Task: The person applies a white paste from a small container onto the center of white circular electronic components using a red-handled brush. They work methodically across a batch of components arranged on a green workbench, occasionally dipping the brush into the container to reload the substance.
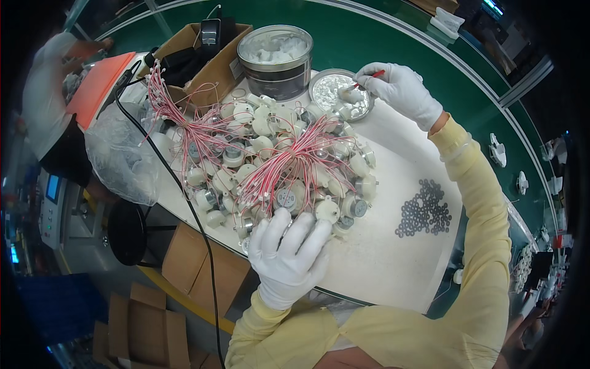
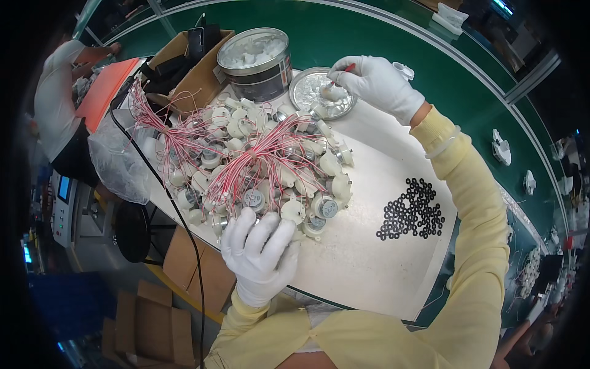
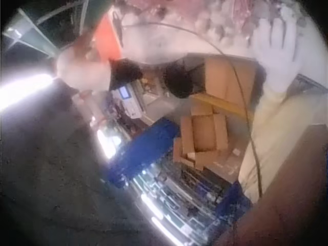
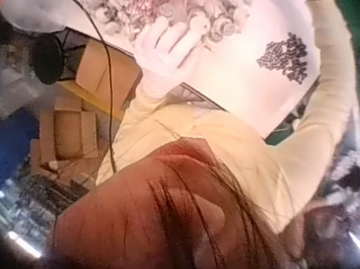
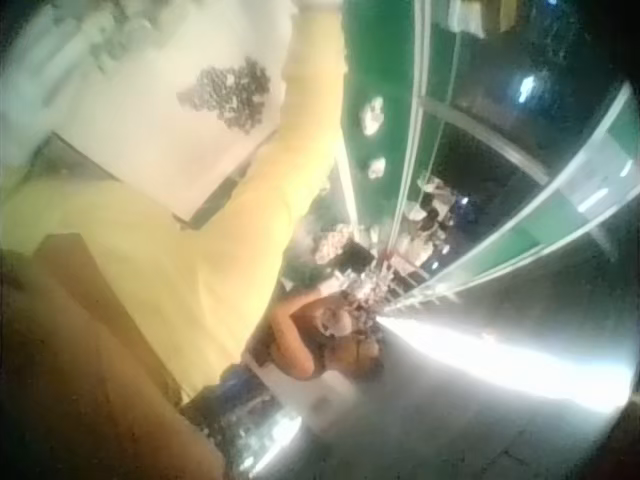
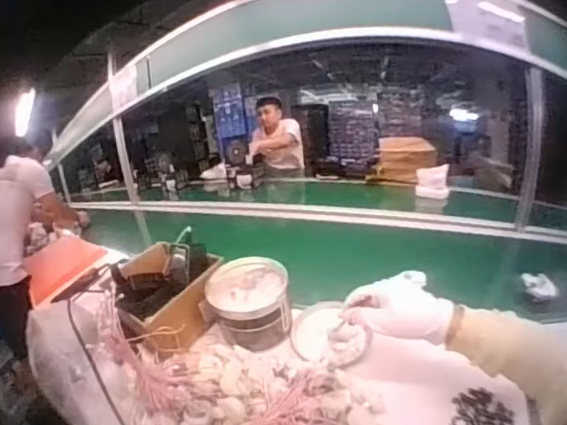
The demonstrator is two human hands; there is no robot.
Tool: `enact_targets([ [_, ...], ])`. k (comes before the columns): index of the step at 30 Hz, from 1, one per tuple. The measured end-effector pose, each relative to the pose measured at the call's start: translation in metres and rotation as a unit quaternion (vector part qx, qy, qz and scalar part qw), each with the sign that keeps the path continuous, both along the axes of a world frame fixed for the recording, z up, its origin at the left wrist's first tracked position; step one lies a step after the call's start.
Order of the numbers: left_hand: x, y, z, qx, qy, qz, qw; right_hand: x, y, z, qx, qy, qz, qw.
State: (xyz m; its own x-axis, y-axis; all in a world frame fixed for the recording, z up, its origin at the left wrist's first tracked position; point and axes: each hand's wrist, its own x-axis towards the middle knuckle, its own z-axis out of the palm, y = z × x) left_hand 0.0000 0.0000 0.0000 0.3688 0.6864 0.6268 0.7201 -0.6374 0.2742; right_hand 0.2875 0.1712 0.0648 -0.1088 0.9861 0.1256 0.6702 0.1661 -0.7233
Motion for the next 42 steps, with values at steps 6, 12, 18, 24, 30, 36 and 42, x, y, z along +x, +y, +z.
enact_targets([
  [6,0.001,0.000,-0.002,0.006,0.000,0.004,1.000,0.002,0.005,-0.011,-0.019,0.053,0.009,0.998],
  [12,0.001,0.000,-0.001,0.013,0.002,0.006,1.000,-0.002,0.002,-0.010,-0.036,0.092,0.009,0.995],
  [18,0.001,0.000,-0.003,0.011,0.004,0.005,1.000,0.000,0.005,-0.016,-0.026,0.072,0.001,0.997],
  [24,0.001,0.000,-0.001,0.009,0.002,0.002,1.000,0.004,0.004,-0.016,-0.048,0.097,-0.002,0.994],
  [30,0.001,0.000,-0.002,0.010,0.004,0.000,1.000,0.009,0.000,-0.014,-0.084,0.126,-0.012,0.988],
  [36,0.002,-0.006,-0.002,0.006,0.005,0.003,1.000,0.027,-0.017,0.005,-0.105,0.177,-0.015,0.979],
  [42,0.004,-0.005,-0.008,0.033,0.000,-0.011,0.999,0.074,-0.080,0.049,-0.047,0.227,0.010,0.973],
])
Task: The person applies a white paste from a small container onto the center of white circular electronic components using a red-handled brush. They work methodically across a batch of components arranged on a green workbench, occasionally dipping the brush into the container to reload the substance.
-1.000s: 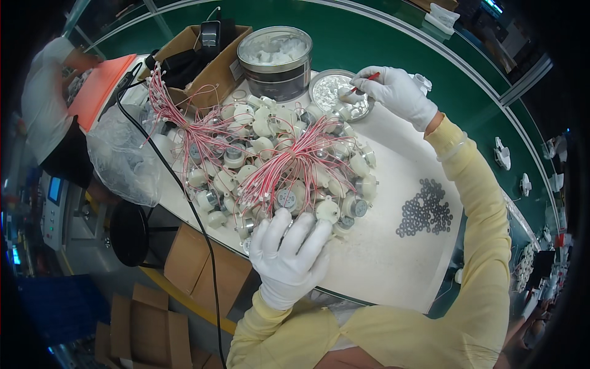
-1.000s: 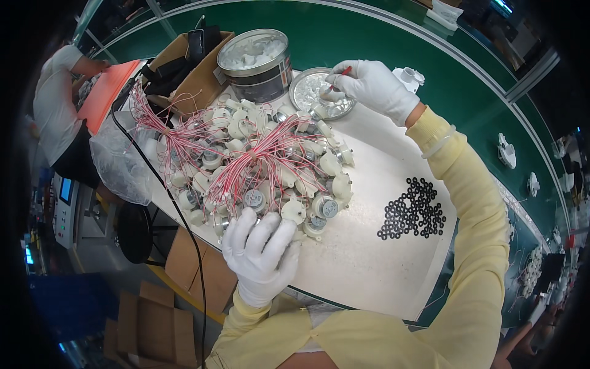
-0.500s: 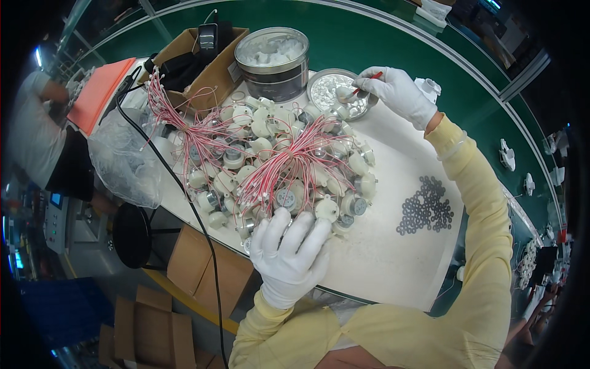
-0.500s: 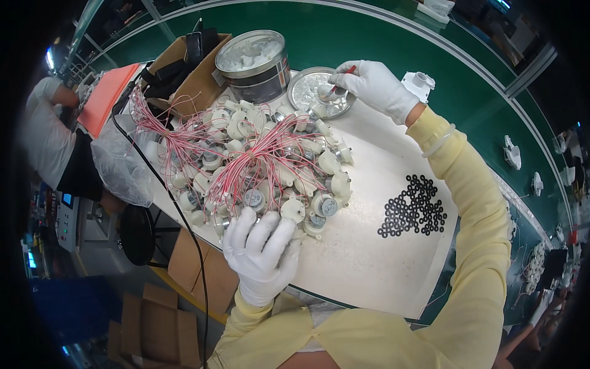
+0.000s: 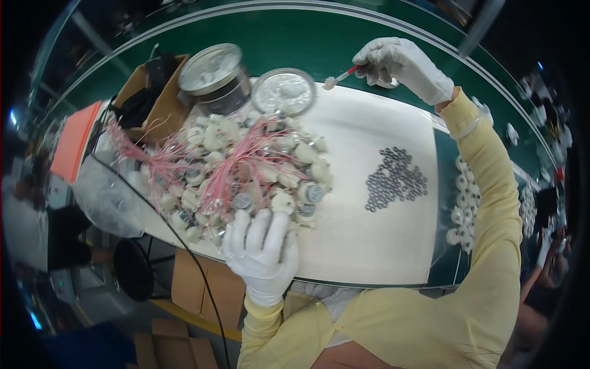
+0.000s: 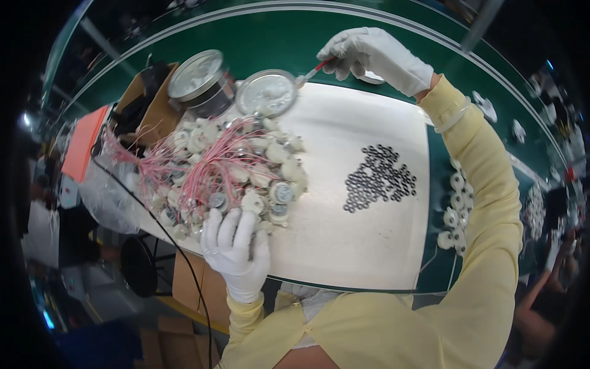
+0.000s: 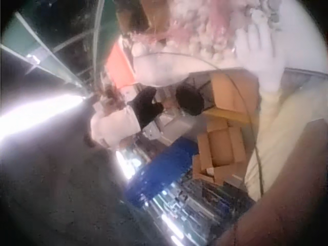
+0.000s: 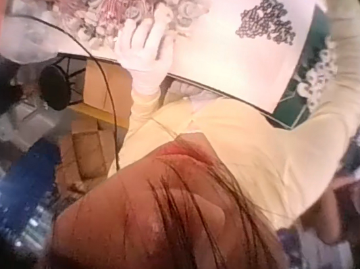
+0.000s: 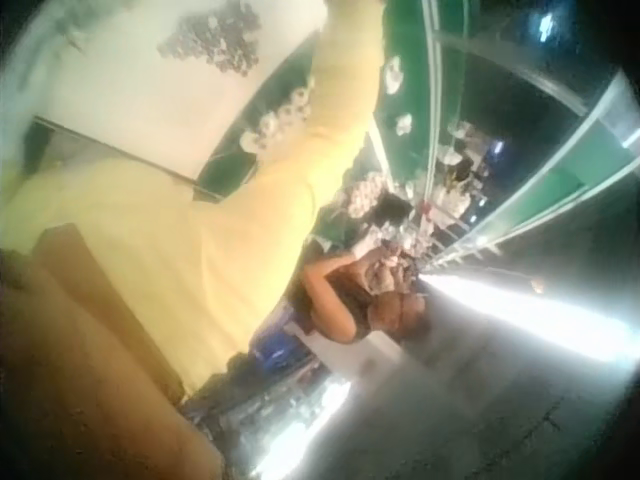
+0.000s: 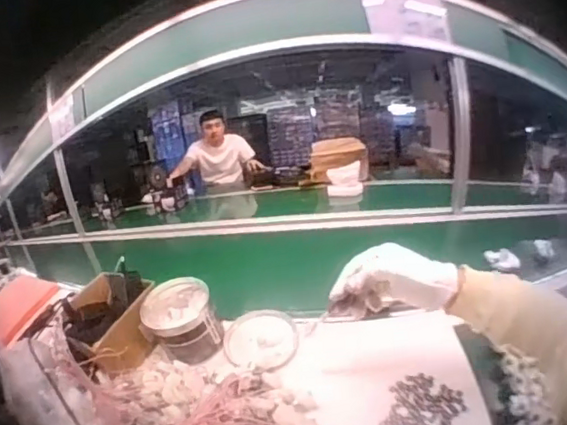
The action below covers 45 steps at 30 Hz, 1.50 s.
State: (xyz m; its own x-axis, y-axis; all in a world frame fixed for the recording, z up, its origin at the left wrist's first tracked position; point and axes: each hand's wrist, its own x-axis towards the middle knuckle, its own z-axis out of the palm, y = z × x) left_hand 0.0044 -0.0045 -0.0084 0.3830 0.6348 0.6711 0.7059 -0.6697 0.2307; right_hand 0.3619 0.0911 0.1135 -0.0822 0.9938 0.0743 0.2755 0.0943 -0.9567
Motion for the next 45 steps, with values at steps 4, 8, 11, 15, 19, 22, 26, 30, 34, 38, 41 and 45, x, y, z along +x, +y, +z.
enact_targets([
  [4,0.004,-0.004,0.010,-0.019,0.045,0.017,0.999,0.023,-0.072,0.029,0.048,-0.021,0.033,0.998],
  [8,0.005,-0.003,0.003,0.020,0.048,0.017,0.998,0.046,-0.153,0.041,0.080,-0.041,0.000,0.996],
  [11,0.006,-0.004,0.007,0.003,0.097,0.022,0.995,0.061,-0.211,0.039,0.092,-0.095,-0.072,0.989],
  [15,0.005,-0.006,-0.004,0.020,0.082,0.025,0.996,0.087,-0.277,0.035,0.052,-0.129,-0.194,0.971],
  [19,0.004,-0.003,-0.007,0.038,0.072,0.014,0.997,0.112,-0.296,0.008,0.009,-0.085,-0.281,0.956],
  [22,0.001,-0.003,-0.012,0.043,0.072,0.017,0.996,0.114,-0.284,-0.012,-0.011,-0.087,-0.330,0.940],
  [26,-0.001,-0.003,-0.013,0.038,0.079,0.025,0.996,0.133,-0.269,-0.031,-0.026,-0.093,-0.314,0.944],
  [30,-0.001,-0.003,-0.014,0.039,0.083,0.029,0.995,0.140,-0.258,-0.038,-0.046,-0.090,-0.317,0.943],
  [34,-0.002,-0.002,-0.014,0.034,0.095,0.031,0.994,0.149,-0.256,-0.044,-0.047,-0.082,-0.325,0.941],
  [38,-0.002,-0.004,-0.012,0.035,0.091,0.029,0.995,0.154,-0.252,-0.050,-0.057,-0.063,-0.310,0.947],
  [41,-0.001,-0.004,-0.012,0.030,0.092,0.035,0.995,0.153,-0.252,-0.049,-0.056,-0.048,-0.319,0.945],
  [45,-0.001,-0.004,-0.012,0.028,0.090,0.035,0.995,0.152,-0.252,-0.051,-0.051,-0.055,-0.323,0.943],
])
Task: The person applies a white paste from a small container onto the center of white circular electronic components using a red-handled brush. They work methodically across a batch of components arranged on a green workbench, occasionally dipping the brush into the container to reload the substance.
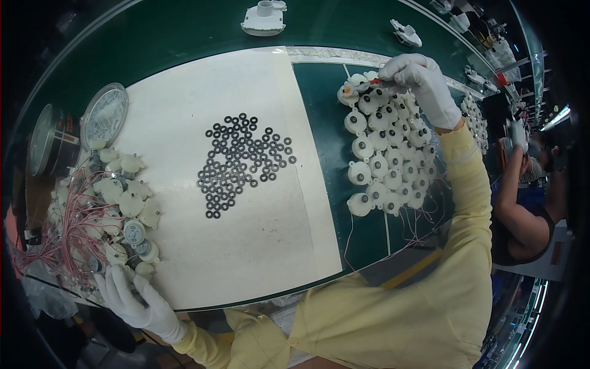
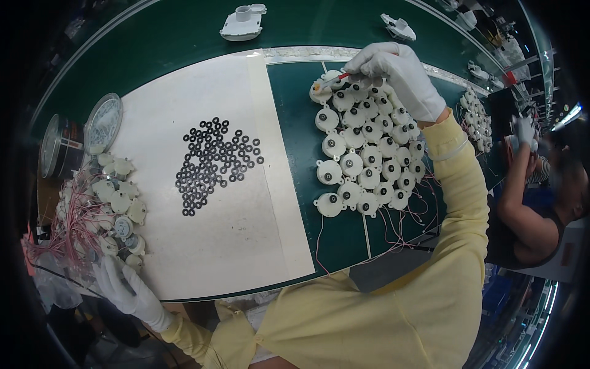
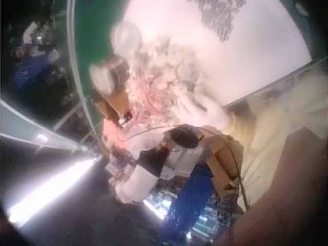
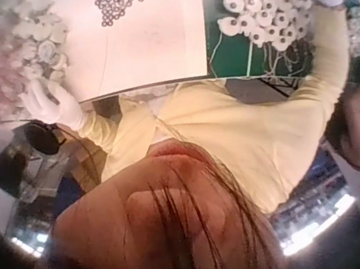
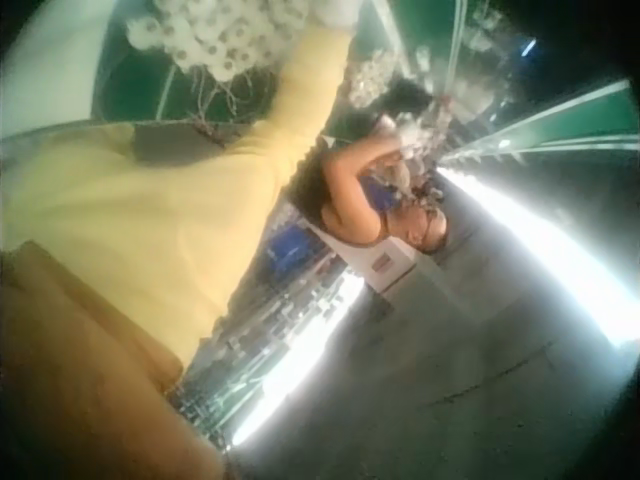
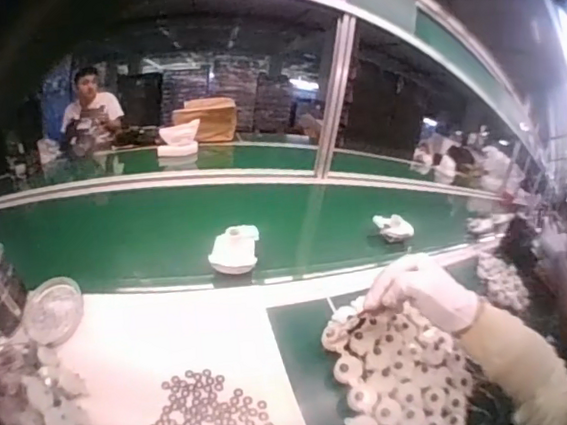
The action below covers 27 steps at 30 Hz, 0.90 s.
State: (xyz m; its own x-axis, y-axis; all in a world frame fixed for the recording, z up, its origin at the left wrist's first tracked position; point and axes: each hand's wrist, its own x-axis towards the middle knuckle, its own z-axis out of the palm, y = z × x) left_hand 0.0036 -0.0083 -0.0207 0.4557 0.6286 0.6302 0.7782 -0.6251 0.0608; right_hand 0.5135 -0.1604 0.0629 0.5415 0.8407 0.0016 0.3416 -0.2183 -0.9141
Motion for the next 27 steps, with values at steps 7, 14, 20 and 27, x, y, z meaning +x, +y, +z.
enact_targets([
  [7,0.0012,-0.0006,0.0023,0.010,0.017,0.007,1.000,-0.0006,0.0009,-0.0037,0.005,-0.005,0.009,1.000],
  [14,-0.0007,0.0008,0.0010,0.019,0.020,0.000,1.000,0.0002,0.0017,-0.0037,0.004,0.008,0.010,1.000],
  [20,-0.0014,0.0013,-0.0004,0.015,0.011,-0.002,1.000,0.0074,-0.0025,-0.0079,0.008,0.029,0.006,1.000],
  [27,-0.0012,0.0022,-0.0008,0.010,0.003,-0.012,1.000,0.0056,-0.0079,-0.0044,-0.004,0.010,0.003,1.000],
])
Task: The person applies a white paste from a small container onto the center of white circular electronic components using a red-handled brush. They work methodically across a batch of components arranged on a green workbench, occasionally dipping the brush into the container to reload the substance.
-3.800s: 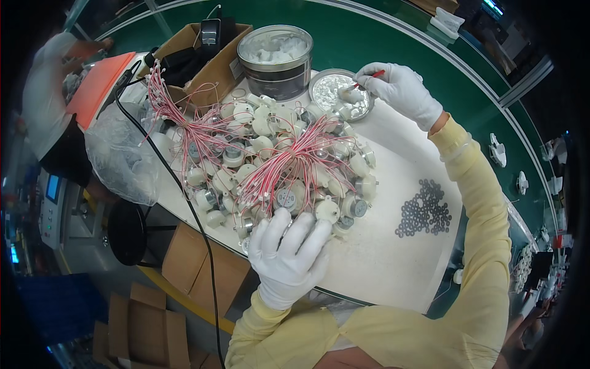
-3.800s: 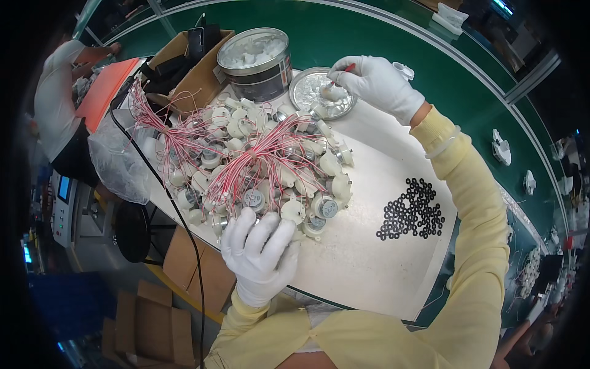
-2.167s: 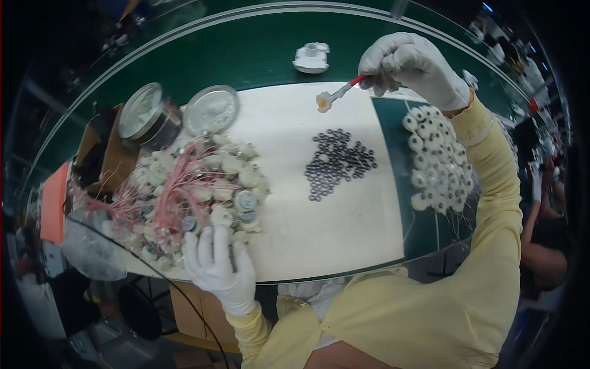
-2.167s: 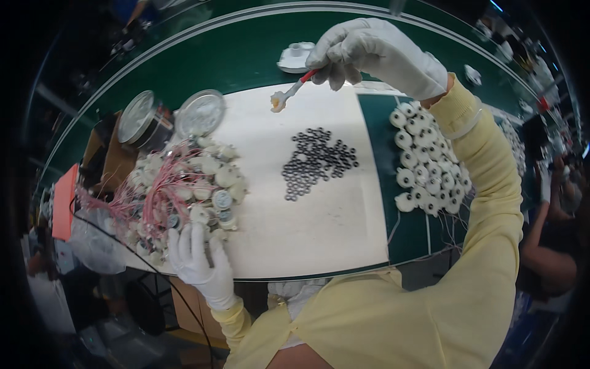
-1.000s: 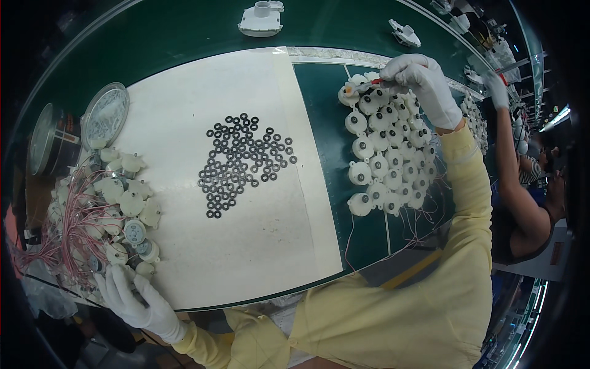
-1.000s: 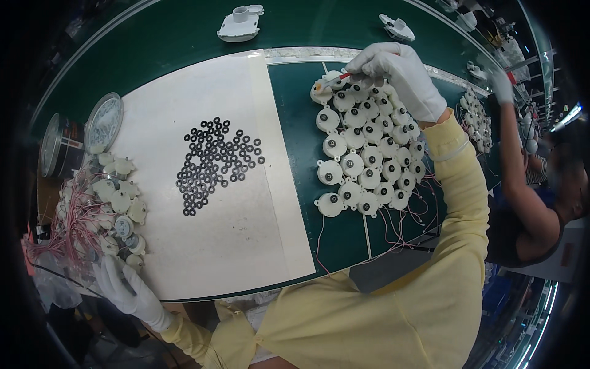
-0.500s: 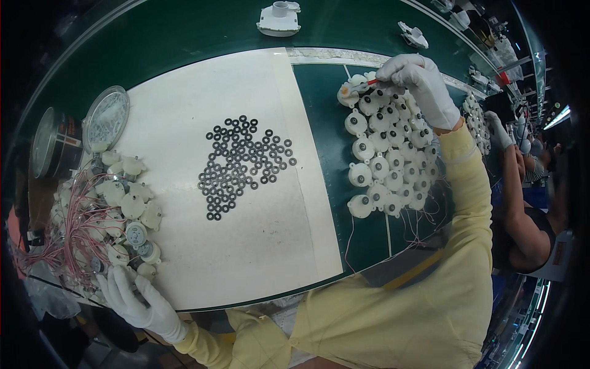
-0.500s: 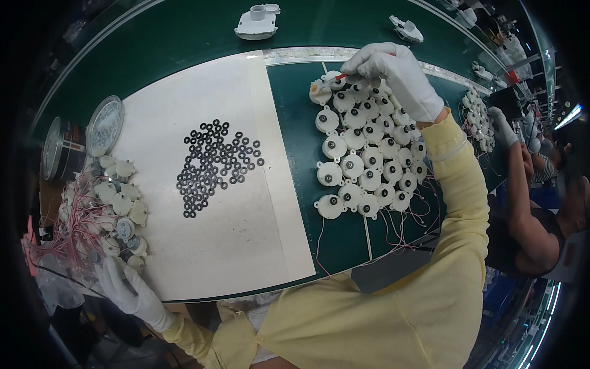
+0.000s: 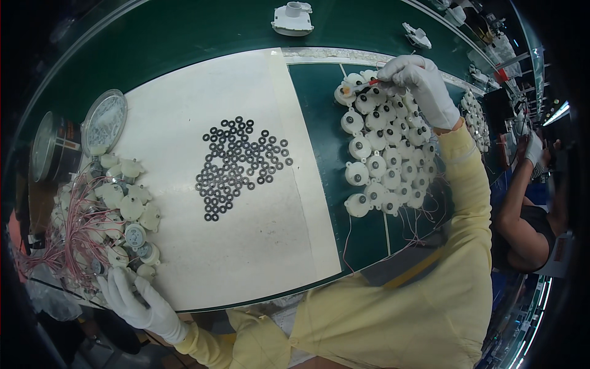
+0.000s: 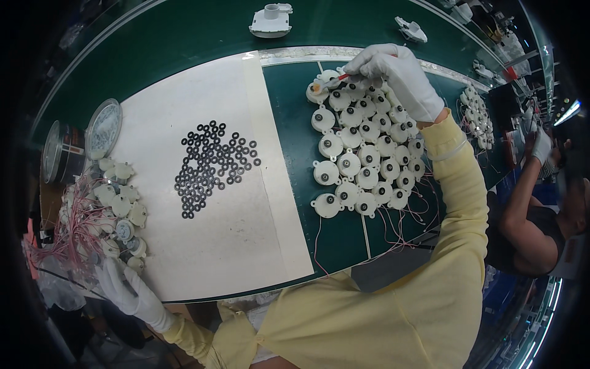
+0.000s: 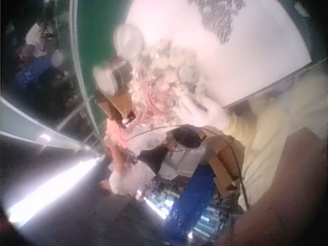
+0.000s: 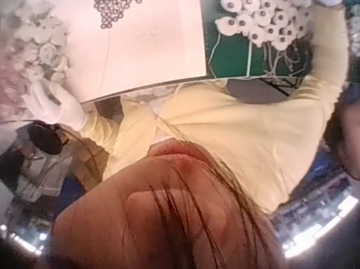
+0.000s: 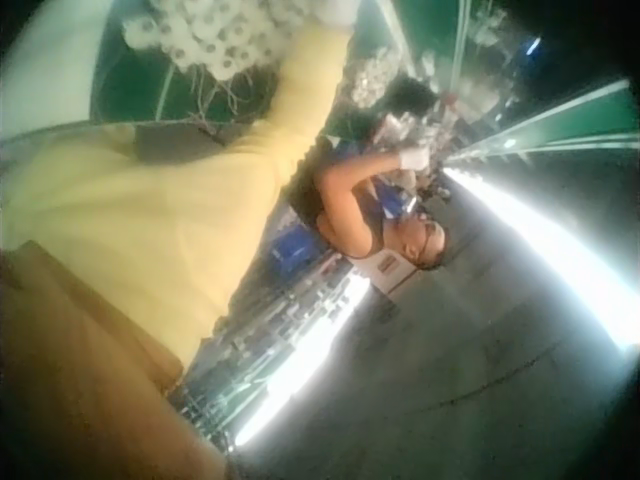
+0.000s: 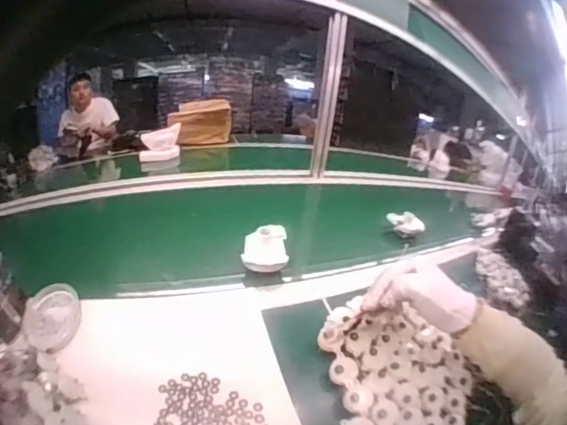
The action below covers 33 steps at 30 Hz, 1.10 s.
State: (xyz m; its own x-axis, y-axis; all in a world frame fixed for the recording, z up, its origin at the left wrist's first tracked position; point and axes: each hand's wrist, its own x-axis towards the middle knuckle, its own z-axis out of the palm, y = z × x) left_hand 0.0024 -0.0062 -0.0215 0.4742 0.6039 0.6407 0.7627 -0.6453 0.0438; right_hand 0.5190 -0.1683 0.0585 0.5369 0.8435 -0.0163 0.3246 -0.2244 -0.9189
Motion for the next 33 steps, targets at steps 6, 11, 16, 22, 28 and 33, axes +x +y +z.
enact_targets([
  [6,0.000,0.000,0.000,-0.001,0.004,0.005,1.000,0.006,-0.011,0.000,0.028,-0.016,-0.038,0.999],
  [11,0.000,-0.001,0.000,0.005,0.003,0.008,1.000,0.018,-0.019,-0.001,0.045,-0.013,-0.052,0.998],
  [16,-0.001,-0.001,0.000,0.007,0.009,0.008,1.000,0.017,-0.016,-0.002,0.028,-0.012,-0.053,0.998],
  [22,-0.002,0.001,-0.001,0.002,0.006,0.003,1.000,0.020,-0.014,-0.008,0.022,-0.020,-0.047,0.998],
  [28,-0.003,-0.001,-0.001,0.005,0.014,0.009,1.000,0.021,-0.017,-0.012,0.028,0.002,-0.051,0.998],
  [33,-0.002,0.000,-0.001,0.003,0.011,0.006,1.000,0.020,-0.022,-0.016,0.033,-0.003,-0.067,0.997],
])
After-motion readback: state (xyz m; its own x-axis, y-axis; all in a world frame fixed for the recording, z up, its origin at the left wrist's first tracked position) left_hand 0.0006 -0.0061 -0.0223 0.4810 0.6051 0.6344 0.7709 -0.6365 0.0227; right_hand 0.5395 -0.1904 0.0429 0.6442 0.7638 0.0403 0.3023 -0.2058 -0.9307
